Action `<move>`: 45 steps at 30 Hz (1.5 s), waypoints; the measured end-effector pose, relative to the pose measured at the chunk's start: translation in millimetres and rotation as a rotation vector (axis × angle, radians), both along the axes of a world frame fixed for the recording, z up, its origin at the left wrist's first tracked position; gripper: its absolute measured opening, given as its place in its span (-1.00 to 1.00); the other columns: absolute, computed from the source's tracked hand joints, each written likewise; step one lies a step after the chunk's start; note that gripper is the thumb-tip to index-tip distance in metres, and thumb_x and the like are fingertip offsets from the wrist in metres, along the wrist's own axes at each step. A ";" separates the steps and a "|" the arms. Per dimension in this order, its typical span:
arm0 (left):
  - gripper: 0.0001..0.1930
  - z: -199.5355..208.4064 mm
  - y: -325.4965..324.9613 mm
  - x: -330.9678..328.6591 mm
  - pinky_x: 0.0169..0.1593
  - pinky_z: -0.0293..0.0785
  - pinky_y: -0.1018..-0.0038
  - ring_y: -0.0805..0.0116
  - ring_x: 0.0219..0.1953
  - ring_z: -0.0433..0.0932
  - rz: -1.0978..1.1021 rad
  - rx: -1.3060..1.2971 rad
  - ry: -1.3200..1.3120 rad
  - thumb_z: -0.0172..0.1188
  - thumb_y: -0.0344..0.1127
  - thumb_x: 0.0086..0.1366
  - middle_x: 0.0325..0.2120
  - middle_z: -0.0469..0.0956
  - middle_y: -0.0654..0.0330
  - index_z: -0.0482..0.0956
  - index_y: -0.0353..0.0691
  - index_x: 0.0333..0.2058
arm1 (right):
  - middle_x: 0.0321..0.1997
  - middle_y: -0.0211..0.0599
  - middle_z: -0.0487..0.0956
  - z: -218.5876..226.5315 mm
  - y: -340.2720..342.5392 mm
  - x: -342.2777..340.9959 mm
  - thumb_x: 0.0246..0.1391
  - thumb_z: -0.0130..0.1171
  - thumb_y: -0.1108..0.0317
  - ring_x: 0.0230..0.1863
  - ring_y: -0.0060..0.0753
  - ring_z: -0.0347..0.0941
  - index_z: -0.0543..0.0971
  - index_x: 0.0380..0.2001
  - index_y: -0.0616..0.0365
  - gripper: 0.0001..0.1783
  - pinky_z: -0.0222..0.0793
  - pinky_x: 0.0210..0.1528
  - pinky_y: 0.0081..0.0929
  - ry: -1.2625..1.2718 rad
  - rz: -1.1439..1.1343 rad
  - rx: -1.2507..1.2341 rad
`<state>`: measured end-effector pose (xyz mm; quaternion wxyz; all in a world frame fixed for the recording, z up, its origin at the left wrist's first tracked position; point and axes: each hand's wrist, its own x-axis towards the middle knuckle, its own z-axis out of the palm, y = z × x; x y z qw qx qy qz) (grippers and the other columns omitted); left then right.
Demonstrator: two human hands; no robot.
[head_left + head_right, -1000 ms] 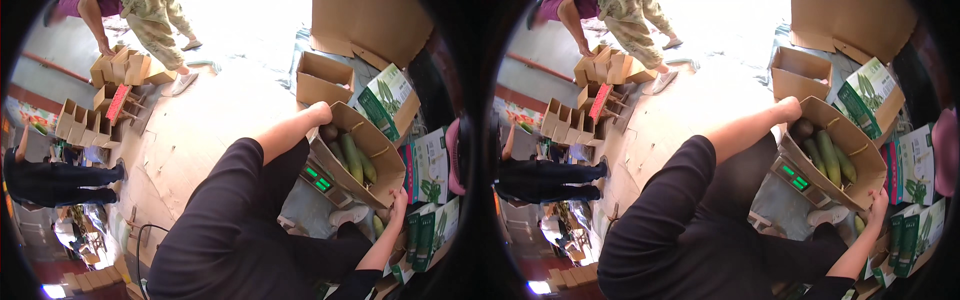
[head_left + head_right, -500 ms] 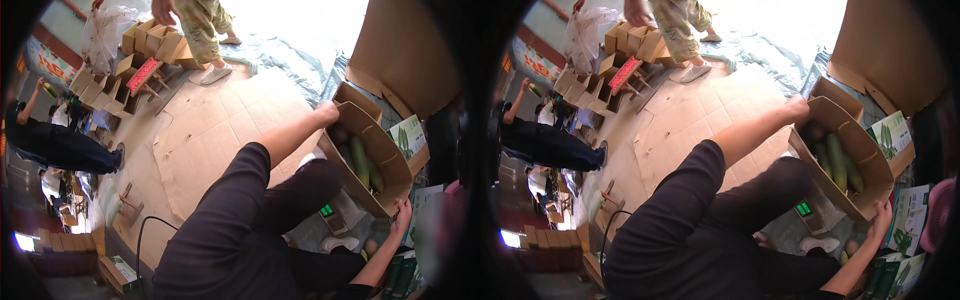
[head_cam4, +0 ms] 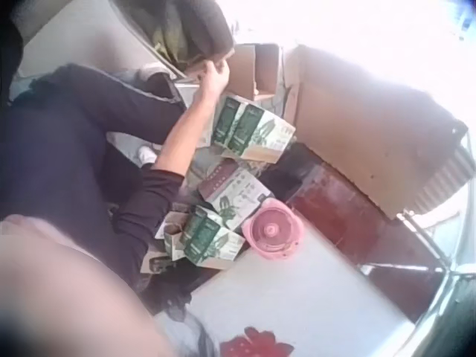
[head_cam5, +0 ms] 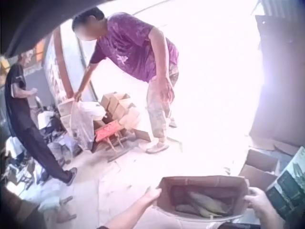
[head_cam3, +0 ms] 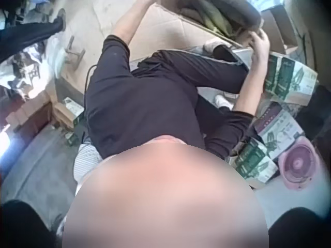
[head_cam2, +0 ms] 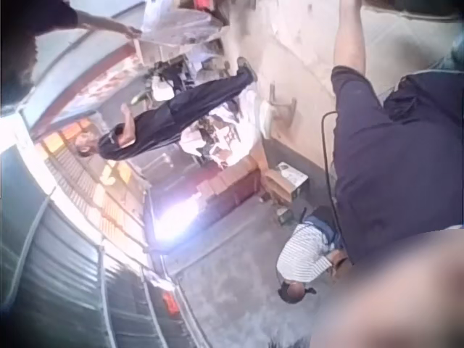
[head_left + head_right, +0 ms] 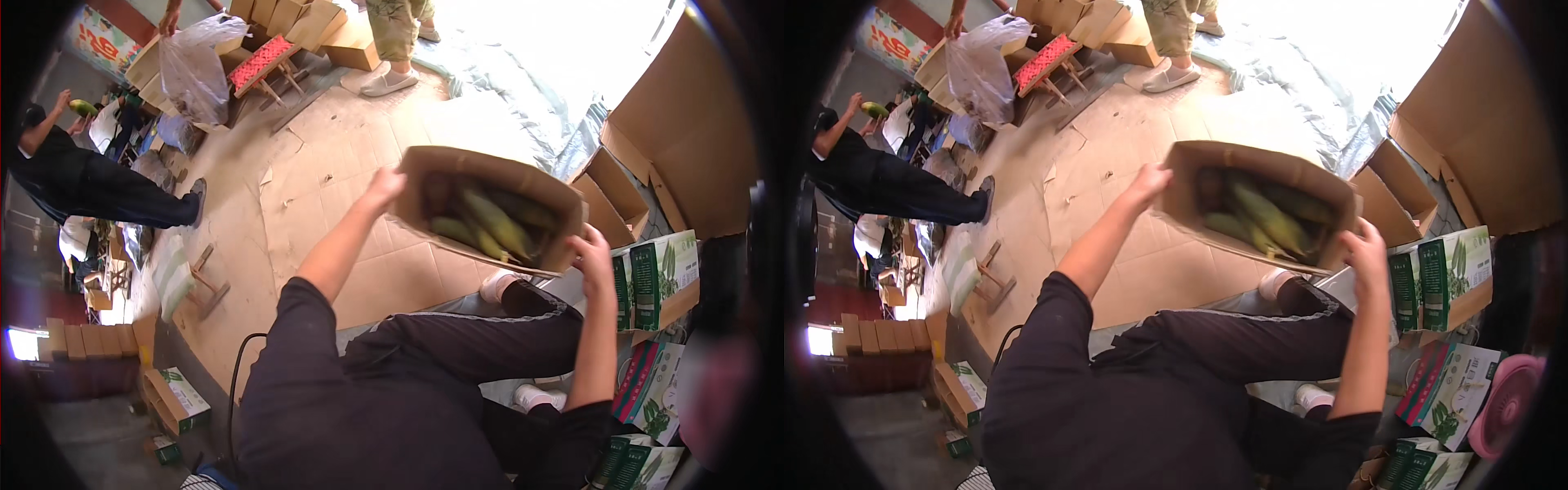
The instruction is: Sorting vegetables from a pile and placing them into cardboard boxes for packaging.
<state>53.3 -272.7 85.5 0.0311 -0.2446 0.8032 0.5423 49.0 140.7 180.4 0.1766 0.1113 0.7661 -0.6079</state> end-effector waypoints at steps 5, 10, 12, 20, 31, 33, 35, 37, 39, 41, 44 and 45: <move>-0.83 -21.5 -100.6 76.2 -0.39 0.37 0.41 0.37 -0.53 0.44 0.246 -0.139 -0.101 0.01 -0.37 0.13 -0.60 0.48 0.19 0.51 -0.35 -0.50 | -0.15 -0.24 0.49 -56.3 -107.6 9.6 -0.03 0.15 0.33 -0.17 -0.41 0.44 0.27 0.13 0.22 -0.38 0.38 -0.23 -0.40 -0.221 0.183 0.035; -0.75 -63.2 -207.4 158.2 -0.29 0.44 0.30 0.09 -0.36 0.57 0.372 -0.294 -0.308 0.05 -0.35 0.08 -0.45 0.56 -0.12 0.53 -0.45 -0.34 | -0.03 -0.14 0.46 -101.1 -181.4 55.9 -0.01 0.20 0.31 -0.09 -0.34 0.42 0.19 0.19 0.21 -0.30 0.41 -0.19 -0.35 -0.456 0.451 0.014; -0.74 -82.0 -222.4 184.0 -0.27 0.45 0.29 0.03 -0.32 0.57 0.370 -0.341 -0.412 0.04 -0.36 0.08 -0.41 0.56 -0.17 0.53 -0.46 -0.33 | 0.00 -0.02 0.46 -127.0 -187.3 67.3 -0.03 0.21 0.30 -0.01 -0.21 0.41 0.23 0.17 0.23 -0.31 0.40 -0.10 -0.32 -0.364 0.659 0.120; -0.51 -72.2 -196.9 184.8 0.10 0.28 0.18 -0.01 0.11 0.30 0.419 -0.744 -0.520 0.12 -0.21 0.10 0.01 0.40 -0.05 0.38 -0.20 0.03 | -0.12 -0.21 0.54 -36.2 -131.1 28.4 0.09 0.06 0.35 -0.16 -0.50 0.44 0.39 0.05 0.21 -0.56 0.37 -0.19 -0.55 0.058 0.449 0.039; -0.71 -37.0 70.1 88.4 0.24 -0.14 -0.16 0.01 0.14 0.25 -0.719 -0.865 0.357 0.07 -0.19 0.13 -0.06 0.40 -0.06 0.51 -0.17 -0.19 | -0.09 -0.37 0.51 45.9 107.7 109.4 0.17 0.03 0.30 -0.16 -0.60 0.44 0.39 0.07 0.11 -0.61 0.32 -0.22 -0.67 0.180 -0.239 0.125; -0.78 -58.5 118.6 86.4 0.21 -0.08 -0.16 0.12 0.11 0.26 -0.953 -1.016 0.233 0.17 -0.24 0.06 -0.09 0.43 0.15 0.55 -0.09 -0.29 | -0.09 -0.40 0.51 29.9 142.2 131.6 0.17 0.04 0.29 -0.17 -0.63 0.43 0.39 0.08 0.08 -0.60 0.31 -0.23 -0.69 0.150 -0.320 0.127; -0.80 -90.6 135.1 87.7 0.21 -0.12 -0.20 0.04 0.14 0.25 -1.083 -0.973 0.205 0.11 -0.22 0.11 -0.12 0.44 0.13 0.56 -0.10 -0.30 | -0.09 -0.43 0.51 20.4 161.7 154.2 0.17 0.02 0.32 -0.16 -0.63 0.43 0.40 0.05 0.10 -0.63 0.31 -0.23 -0.71 0.083 -0.387 0.163; -0.76 -113.6 148.3 84.9 0.21 -0.19 -0.25 0.02 0.15 0.24 -1.280 -1.008 -0.263 0.05 -0.20 0.15 -0.10 0.45 0.09 0.56 -0.11 -0.23 | -0.14 -0.43 0.53 4.1 169.7 173.2 0.15 0.06 0.30 -0.18 -0.62 0.45 0.41 0.04 0.11 -0.63 0.32 -0.28 -0.73 0.042 -0.470 0.077; -0.66 -124.8 159.6 87.5 0.20 -0.28 -0.29 0.00 0.20 0.20 -1.427 -1.207 -0.490 0.00 -0.21 0.19 0.01 0.42 0.07 0.53 -0.09 -0.08 | -0.14 -0.42 0.53 -16.3 188.5 201.3 0.14 0.08 0.31 -0.19 -0.60 0.45 0.41 0.03 0.12 -0.62 0.33 -0.29 -0.73 0.005 -0.556 0.052; -0.59 -161.3 126.6 92.6 0.20 -0.36 -0.31 0.01 0.27 0.09 -1.435 -1.371 -0.638 -0.02 -0.18 0.21 0.13 0.32 0.10 0.46 -0.05 0.05 | -0.13 -0.39 0.52 -38.2 192.1 208.3 0.14 0.09 0.30 -0.21 -0.61 0.44 0.41 0.03 0.14 -0.61 0.32 -0.31 -0.74 -0.059 -0.544 0.022; -0.57 -164.9 123.2 98.8 0.20 -0.40 -0.29 -0.02 0.30 0.01 -1.593 -1.395 -0.665 -0.03 -0.13 0.23 0.18 0.27 0.16 0.44 -0.04 0.07 | -0.15 -0.39 0.52 -38.2 200.2 218.5 0.13 0.09 0.29 -0.23 -0.63 0.44 0.40 0.04 0.15 -0.59 0.31 -0.32 -0.75 -0.141 -0.491 0.099; -0.57 -161.8 122.6 98.8 0.21 -0.40 -0.28 -0.03 0.30 0.01 -1.578 -1.436 -0.619 -0.03 -0.11 0.23 0.18 0.28 0.17 0.44 -0.03 0.06 | -0.16 -0.39 0.52 -33.9 195.1 217.0 0.13 0.09 0.29 -0.24 -0.63 0.43 0.39 0.05 0.15 -0.59 0.31 -0.31 -0.75 -0.121 -0.503 0.069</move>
